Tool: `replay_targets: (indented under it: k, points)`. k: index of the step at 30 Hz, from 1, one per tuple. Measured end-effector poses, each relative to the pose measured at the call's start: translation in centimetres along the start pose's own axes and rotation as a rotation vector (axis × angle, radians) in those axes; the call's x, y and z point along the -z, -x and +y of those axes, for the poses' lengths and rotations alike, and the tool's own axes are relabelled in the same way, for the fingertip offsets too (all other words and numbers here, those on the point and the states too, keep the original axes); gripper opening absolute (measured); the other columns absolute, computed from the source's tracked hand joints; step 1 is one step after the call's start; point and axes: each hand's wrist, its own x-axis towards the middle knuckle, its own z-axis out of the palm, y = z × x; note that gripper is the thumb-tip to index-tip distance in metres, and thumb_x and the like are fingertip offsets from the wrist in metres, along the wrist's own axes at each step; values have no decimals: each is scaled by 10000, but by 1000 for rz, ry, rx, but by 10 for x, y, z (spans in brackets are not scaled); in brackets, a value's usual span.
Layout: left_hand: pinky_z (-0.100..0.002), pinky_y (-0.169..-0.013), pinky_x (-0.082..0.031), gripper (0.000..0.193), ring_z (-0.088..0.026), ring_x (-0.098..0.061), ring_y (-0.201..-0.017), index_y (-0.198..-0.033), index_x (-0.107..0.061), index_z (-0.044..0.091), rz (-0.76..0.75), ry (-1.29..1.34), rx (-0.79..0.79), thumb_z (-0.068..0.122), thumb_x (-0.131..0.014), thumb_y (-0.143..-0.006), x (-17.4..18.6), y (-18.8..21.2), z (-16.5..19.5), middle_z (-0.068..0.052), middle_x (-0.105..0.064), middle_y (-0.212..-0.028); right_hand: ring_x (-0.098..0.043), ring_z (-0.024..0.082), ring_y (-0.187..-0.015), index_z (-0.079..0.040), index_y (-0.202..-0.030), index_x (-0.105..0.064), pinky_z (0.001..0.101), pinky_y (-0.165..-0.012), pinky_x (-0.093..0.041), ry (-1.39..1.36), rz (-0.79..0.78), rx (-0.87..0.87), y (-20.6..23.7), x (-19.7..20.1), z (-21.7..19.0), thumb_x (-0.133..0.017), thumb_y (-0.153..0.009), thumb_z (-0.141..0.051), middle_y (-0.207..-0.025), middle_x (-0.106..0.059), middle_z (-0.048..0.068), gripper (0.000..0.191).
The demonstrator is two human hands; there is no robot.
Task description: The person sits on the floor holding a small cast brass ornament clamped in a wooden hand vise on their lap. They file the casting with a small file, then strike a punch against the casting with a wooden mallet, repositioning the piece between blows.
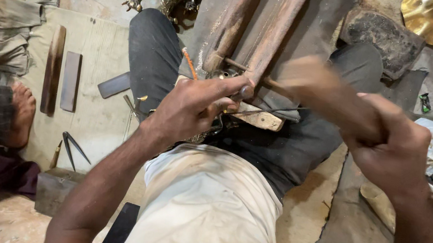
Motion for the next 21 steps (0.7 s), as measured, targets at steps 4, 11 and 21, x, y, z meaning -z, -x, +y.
replay_targets:
  k: [4,11,21]
  points:
    - [-353,-924,-631,758,-297,-753,-1069,-1451,-552,117,-39,-77,60,-221,-554,-772,0,-1,0,-129,-717,-1224,-717,235,-745,-76,-1260,-573,379,-641,-572,141,-80,-72,-14,5,-7,-883,-826,-126,-877,-705,111,535]
    - [-340,-945,-658,735,-278,-779,-1068,-1408,-549,112,3,-22,2,-216,-512,-752,2,0,1,-141,-714,-1272,-690,235,-709,-110,-1247,-631,349,-609,-545,370,-181,125,-31,18,-11,-833,-750,-115,-854,-673,83,537]
    - [-359,-864,-636,526,-266,-787,-997,-1374,-590,72,79,-7,33,-140,-647,-896,1,0,-5,-138,-747,-1114,-689,209,-610,-141,-1282,-699,355,-538,-547,684,-354,44,-36,27,-19,-875,-706,-105,-833,-738,76,603]
